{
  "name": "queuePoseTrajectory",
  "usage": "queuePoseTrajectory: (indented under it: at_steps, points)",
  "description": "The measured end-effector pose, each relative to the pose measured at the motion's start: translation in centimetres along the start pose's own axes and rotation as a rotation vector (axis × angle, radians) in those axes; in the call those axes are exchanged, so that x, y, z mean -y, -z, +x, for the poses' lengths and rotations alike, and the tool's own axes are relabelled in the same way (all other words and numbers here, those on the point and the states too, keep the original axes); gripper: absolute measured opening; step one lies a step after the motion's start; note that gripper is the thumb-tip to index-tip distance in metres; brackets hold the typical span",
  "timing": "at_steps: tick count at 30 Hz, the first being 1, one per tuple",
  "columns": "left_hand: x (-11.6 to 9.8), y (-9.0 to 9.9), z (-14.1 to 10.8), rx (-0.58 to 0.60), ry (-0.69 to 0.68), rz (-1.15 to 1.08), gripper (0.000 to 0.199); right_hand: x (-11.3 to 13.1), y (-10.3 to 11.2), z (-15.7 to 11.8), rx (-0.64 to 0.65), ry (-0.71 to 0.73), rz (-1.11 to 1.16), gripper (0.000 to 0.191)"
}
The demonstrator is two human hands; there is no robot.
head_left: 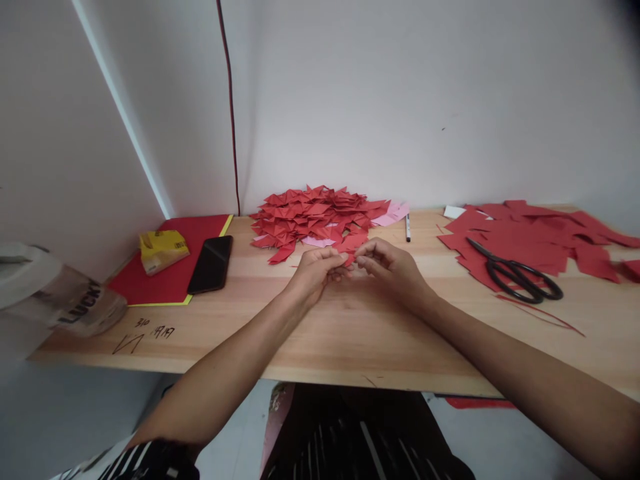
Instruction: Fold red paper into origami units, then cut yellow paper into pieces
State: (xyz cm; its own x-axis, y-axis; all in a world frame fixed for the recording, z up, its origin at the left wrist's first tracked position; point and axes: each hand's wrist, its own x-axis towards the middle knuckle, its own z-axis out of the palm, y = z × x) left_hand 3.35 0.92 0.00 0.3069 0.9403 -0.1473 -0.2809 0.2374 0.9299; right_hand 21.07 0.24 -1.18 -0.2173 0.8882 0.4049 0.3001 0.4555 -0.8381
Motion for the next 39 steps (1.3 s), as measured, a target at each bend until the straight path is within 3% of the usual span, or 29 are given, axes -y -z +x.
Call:
queuePoseTrajectory:
  at_steps: [10, 23, 32, 39]
  points:
    - [0.0, -0.6, -0.3, 0.026, -0.120, 0.086, 0.020, 0.3, -0.2, 0.1, -0.022, -0.083, 0.059, 0.009]
    - [0.0, -1.1, -0.3, 0.013, -0.106, 0.165, 0.008, 0.6, 0.0, 0.1, -0.070, -0.100, -0.067, 0.004]
    - [0.5, -1.3, -0.3, -0.025, -0.141, 0.209, 0.021, 0.5, -0.1, -0.1, -0.061, -0.068, -0.113, 0.007]
    - [0.7, -1.3, -0.4, -0.031, -0.168, 0.169, 0.023, 0.2, -0.3, 0.1, -0.090, -0.080, 0.041, 0.009]
